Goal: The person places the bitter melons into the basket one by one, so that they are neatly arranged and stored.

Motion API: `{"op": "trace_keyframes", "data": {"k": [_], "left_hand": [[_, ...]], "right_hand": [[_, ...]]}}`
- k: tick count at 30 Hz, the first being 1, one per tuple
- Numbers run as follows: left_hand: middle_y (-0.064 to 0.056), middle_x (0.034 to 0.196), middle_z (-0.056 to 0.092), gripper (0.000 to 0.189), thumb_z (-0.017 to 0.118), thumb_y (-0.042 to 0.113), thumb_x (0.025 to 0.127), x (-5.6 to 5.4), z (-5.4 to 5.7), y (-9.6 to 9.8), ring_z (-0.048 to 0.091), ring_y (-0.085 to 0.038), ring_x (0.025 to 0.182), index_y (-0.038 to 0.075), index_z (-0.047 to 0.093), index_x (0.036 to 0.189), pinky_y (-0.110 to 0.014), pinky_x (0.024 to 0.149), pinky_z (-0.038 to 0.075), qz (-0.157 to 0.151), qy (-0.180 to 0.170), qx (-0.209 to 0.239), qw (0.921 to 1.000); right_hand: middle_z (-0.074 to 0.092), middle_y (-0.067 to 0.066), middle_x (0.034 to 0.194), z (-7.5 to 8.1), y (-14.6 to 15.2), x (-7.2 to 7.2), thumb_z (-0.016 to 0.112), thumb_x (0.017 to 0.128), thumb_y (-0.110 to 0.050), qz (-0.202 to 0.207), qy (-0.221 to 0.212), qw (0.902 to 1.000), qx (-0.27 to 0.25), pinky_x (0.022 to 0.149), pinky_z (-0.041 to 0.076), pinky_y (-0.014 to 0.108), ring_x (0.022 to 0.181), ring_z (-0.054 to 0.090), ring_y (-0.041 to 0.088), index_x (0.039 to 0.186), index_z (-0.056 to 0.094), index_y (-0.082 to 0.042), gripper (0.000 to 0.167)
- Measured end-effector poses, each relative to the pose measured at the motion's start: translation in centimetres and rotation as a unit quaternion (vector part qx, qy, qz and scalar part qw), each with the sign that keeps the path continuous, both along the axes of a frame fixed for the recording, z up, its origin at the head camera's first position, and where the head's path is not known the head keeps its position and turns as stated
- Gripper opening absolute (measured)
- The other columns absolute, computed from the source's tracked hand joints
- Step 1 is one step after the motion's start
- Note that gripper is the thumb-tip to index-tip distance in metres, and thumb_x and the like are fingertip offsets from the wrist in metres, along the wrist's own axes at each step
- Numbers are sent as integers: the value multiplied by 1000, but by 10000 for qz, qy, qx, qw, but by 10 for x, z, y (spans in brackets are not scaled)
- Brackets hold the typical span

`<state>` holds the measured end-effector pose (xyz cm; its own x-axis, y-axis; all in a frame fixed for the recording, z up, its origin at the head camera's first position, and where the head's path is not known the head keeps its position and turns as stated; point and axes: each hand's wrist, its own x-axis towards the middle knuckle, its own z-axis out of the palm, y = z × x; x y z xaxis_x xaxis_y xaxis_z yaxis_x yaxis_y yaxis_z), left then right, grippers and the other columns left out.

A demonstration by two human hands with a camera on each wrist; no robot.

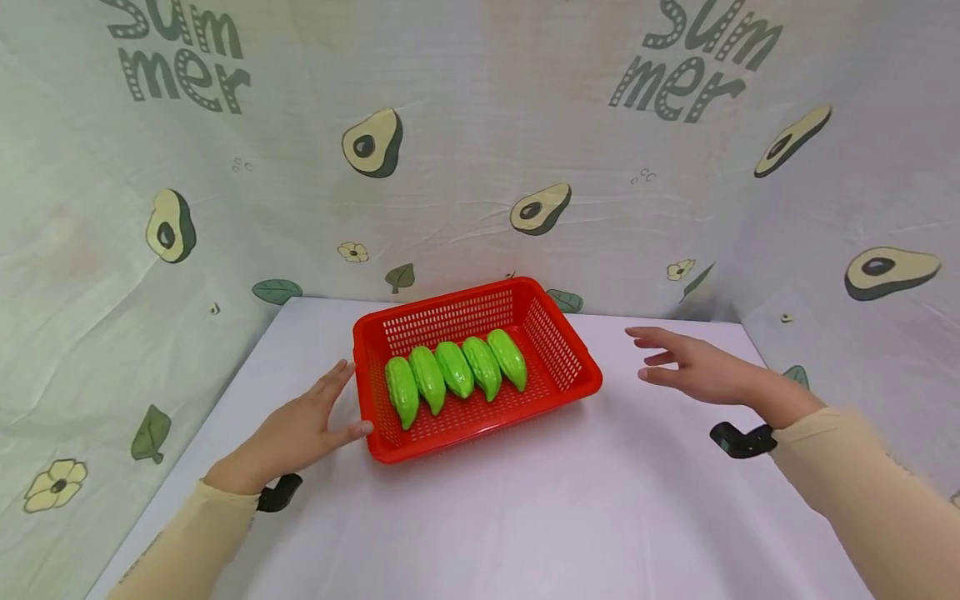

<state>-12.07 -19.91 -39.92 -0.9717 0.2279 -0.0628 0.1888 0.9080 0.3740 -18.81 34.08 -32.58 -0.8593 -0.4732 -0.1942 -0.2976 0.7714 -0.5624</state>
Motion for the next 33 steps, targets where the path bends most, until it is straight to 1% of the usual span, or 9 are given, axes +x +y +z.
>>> {"op": "trace_keyframes", "data": {"k": [3,6,9,14,20,22,25,29,33], "left_hand": [[-21,159,28,98,52,71,90,-1,1,-20,33,-42,141,3,26,157,-60,102,40,209,242,0,9995],[-27,155,32,92,52,65,94,-3,0,-42,35,-47,138,0,30,154,-63,104,36,410,472,-166,9979],[-32,151,35,91,54,63,94,-6,-1,-62,36,-50,135,-5,35,151,-64,107,31,500,727,-571,9945],[-37,148,35,92,63,61,89,-7,-6,-87,31,-54,136,-9,42,145,-66,111,20,348,1201,-1430,9818],[-37,150,31,96,71,61,81,-8,-13,-103,27,-54,138,-5,45,145,-67,112,17,299,1611,-2124,9633],[-36,151,30,98,72,63,80,-8,-14,-106,26,-54,138,-4,45,146,-68,111,17,336,1655,-2200,9608],[-36,152,29,102,72,66,78,-7,-14,-108,24,-54,138,-3,43,147,-71,109,18,406,1670,-2189,9605],[-35,152,28,105,71,69,76,-7,-15,-110,24,-54,138,-2,42,148,-73,108,19,488,1661,-2205,9599],[-35,152,28,105,69,71,77,-10,-18,-113,25,-54,138,-2,42,149,-72,108,18,485,1650,-2269,9586]], "right_hand": [[40,29,148,-13,12,7,65,98,-32,-96,144,9996,245,87,53,57,124,50,48,155,29,-6,72],[39,30,147,-24,23,11,68,97,-28,-199,396,9969,650,89,51,59,124,49,50,154,31,-3,73],[40,31,146,-34,33,9,71,94,-25,-251,737,9903,1154,95,45,63,127,44,51,152,34,-2,73],[38,37,145,-50,53,8,72,93,-33,-229,1322,9721,1924,100,35,69,128,38,56,149,36,2,75],[25,39,151,-62,70,10,56,96,-58,-447,1778,9436,2756,103,21,76,135,24,59,154,27,-1,86],[21,38,153,-64,73,11,51,95,-65,-550,1853,9344,2991,101,17,78,138,18,59,156,25,-3,90],[19,37,154,-66,76,12,49,92,-71,-703,1934,9240,3223,98,15,81,138,17,59,155,27,-3,96],[20,39,152,-69,79,13,48,89,-76,-846,1889,9183,3375,97,17,82,136,19,61,153,31,-1,100],[22,40,150,-73,83,11,48,89,-76,-873,1865,9196,3347,97,16,82,135,19,61,151,33,0,100]]}}
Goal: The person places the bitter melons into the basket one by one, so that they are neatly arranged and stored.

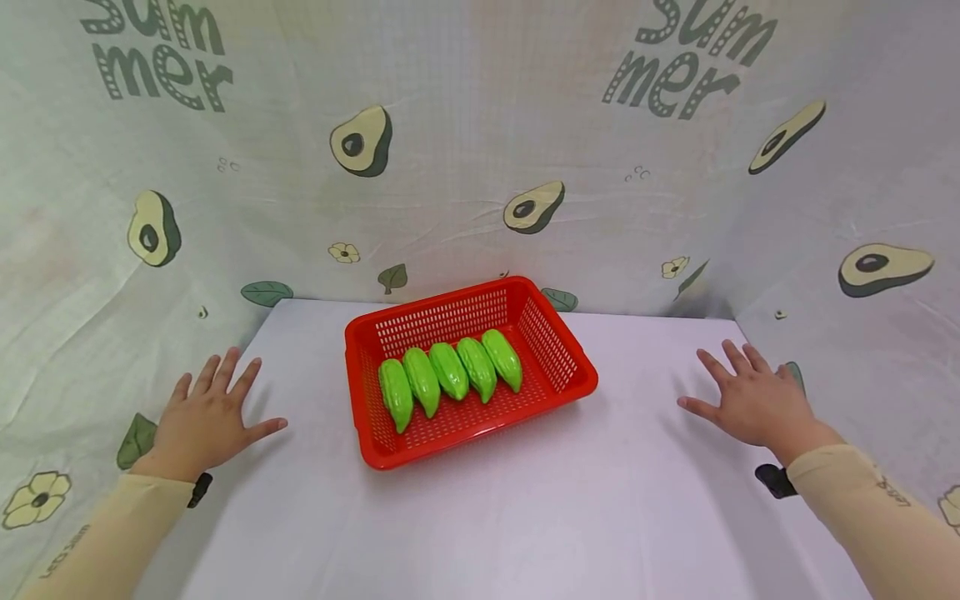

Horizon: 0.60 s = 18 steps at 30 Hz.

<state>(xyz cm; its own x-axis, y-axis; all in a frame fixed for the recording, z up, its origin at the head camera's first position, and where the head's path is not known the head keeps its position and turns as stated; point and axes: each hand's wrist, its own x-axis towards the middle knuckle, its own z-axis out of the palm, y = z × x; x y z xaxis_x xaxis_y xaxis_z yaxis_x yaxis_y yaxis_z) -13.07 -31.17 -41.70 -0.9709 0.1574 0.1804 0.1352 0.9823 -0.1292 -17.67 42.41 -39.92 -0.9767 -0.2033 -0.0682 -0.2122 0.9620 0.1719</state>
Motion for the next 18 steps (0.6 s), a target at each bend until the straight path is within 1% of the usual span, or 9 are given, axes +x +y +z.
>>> {"op": "trace_keyframes", "data": {"k": [3,6,10,14,18], "left_hand": [[-35,152,29,105,68,71,78,-2,-1,0,26,-54,138,-2,42,148,-71,109,19,-46,-38,-35,10000],[-36,152,28,104,69,70,78,-2,-1,1,26,-54,138,-2,42,148,-70,109,18,-39,-79,7,10000],[-36,152,29,104,69,70,78,-2,-1,1,27,-55,138,-2,43,148,-71,109,18,-82,-30,20,10000],[-36,151,30,104,68,71,78,-4,0,0,27,-55,137,-3,43,148,-71,109,18,-94,-56,3,9999],[-36,151,30,104,66,72,79,-5,2,-2,27,-55,137,-3,42,148,-71,109,17,-52,-128,8,9999]], "right_hand": [[24,40,150,-5,2,2,49,89,-75,19,-12,10000,-44,98,16,81,135,20,60,150,34,1,98],[25,40,149,-4,2,2,49,90,-74,50,-55,10000,-52,99,18,80,135,22,60,150,36,2,97],[26,40,149,-4,4,3,48,90,-74,42,-137,9999,-75,100,18,79,134,23,61,149,36,2,97],[26,40,149,-3,5,2,49,91,-73,83,-207,9997,-77,100,19,79,133,24,61,149,36,3,96],[28,40,148,1,6,-1,50,91,-72,156,-125,9998,-27,99,20,80,133,25,61,149,36,3,95]]}}
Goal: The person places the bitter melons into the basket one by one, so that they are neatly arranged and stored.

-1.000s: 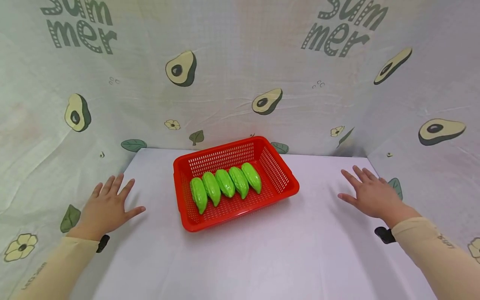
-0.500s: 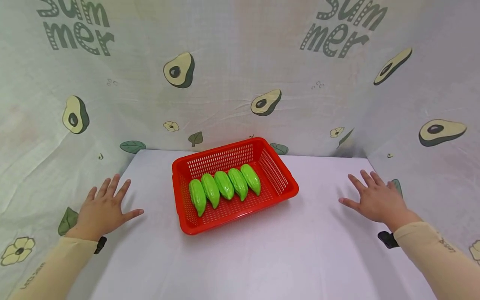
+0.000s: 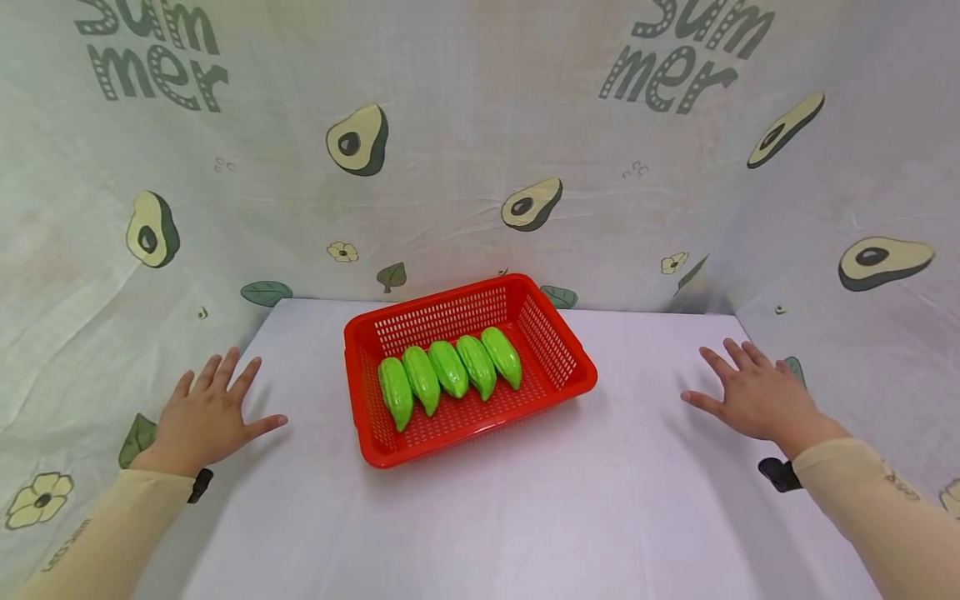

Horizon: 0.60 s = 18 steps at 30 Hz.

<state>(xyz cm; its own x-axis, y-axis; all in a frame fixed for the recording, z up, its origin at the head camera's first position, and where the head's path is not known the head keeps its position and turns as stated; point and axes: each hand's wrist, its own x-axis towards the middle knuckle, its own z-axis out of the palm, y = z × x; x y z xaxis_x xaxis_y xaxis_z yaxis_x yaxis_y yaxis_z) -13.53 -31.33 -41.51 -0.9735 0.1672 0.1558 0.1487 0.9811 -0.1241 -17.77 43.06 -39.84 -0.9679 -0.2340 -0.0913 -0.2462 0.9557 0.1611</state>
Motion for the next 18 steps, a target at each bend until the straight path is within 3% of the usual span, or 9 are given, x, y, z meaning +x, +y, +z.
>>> {"op": "trace_keyframes", "data": {"k": [11,18], "left_hand": [[-37,149,33,104,65,73,79,-2,3,2,29,-57,135,-2,44,147,-71,109,20,15,-14,-72,10000],[-37,151,29,105,64,73,81,-4,3,3,27,-57,136,-2,40,150,-71,109,17,84,-277,-118,9995]], "right_hand": [[27,41,148,8,1,-4,47,92,-73,17,-61,9999,149,98,21,80,133,24,62,148,36,4,96],[27,41,148,6,1,-6,45,92,-74,46,-168,9997,195,98,20,80,133,23,62,148,37,4,97]]}}
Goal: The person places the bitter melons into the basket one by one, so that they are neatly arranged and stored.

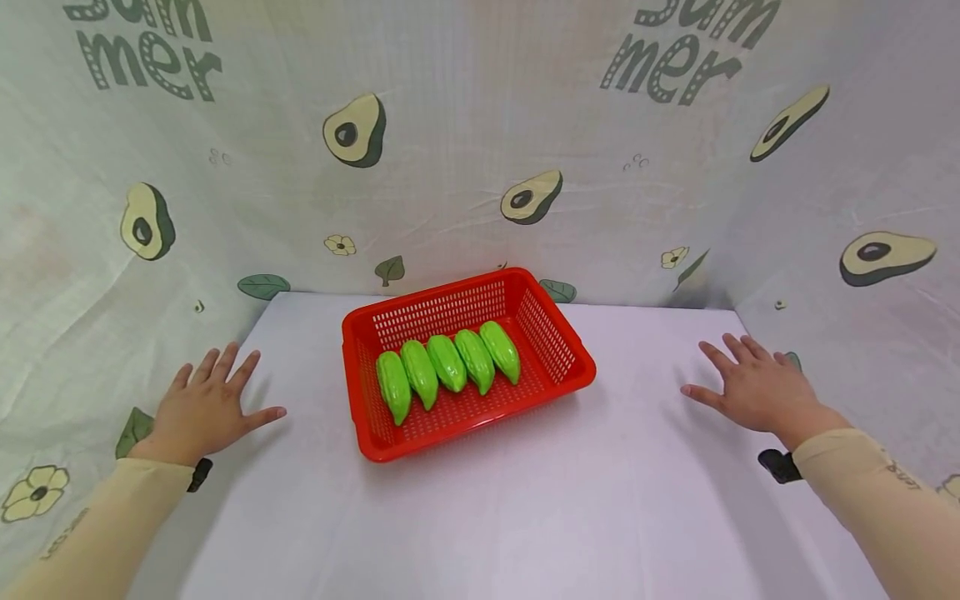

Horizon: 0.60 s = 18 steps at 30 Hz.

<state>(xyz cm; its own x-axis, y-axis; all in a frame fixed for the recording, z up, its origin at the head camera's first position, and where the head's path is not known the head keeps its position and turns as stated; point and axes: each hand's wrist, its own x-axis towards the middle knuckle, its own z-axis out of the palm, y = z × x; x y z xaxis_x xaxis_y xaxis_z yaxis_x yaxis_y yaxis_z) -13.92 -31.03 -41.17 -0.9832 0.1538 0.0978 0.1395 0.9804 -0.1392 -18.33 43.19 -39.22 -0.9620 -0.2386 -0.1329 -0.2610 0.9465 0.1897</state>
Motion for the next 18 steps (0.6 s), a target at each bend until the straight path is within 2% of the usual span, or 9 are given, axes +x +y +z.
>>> {"op": "trace_keyframes", "data": {"k": [6,11,13,15,18], "left_hand": [[-37,151,28,105,63,73,81,1,8,1,27,-57,136,-2,39,150,-71,110,16,-20,-10,-19,10000],[-36,153,26,104,59,74,83,6,17,10,26,-56,137,-2,38,151,-70,110,17,-129,151,128,9997],[-34,155,24,104,58,74,84,11,22,22,25,-55,138,-1,35,152,-70,110,16,-228,238,293,9990],[-29,159,20,104,58,73,85,15,25,42,22,-52,141,1,31,155,-68,111,16,-374,281,530,9975],[-20,163,15,103,58,73,86,24,27,83,17,-45,146,5,27,157,-62,114,19,-946,132,963,9908]], "right_hand": [[29,41,147,5,0,5,45,92,-73,5,9,10000,-23,101,19,79,132,24,62,147,40,3,95],[25,36,153,17,-29,10,52,93,-68,177,164,9967,-771,104,21,75,136,24,58,153,33,0,92],[23,29,157,21,-53,13,58,92,-64,445,372,9914,-1177,104,26,71,138,26,53,156,30,-7,91],[24,20,160,21,-80,16,64,90,-60,899,649,9833,-1445,103,33,68,140,29,45,158,29,-15,89],[29,10,161,14,-122,17,67,90,-56,1785,796,9689,-1520,104,39,60,142,30,36,157,35,-20,82]]}}
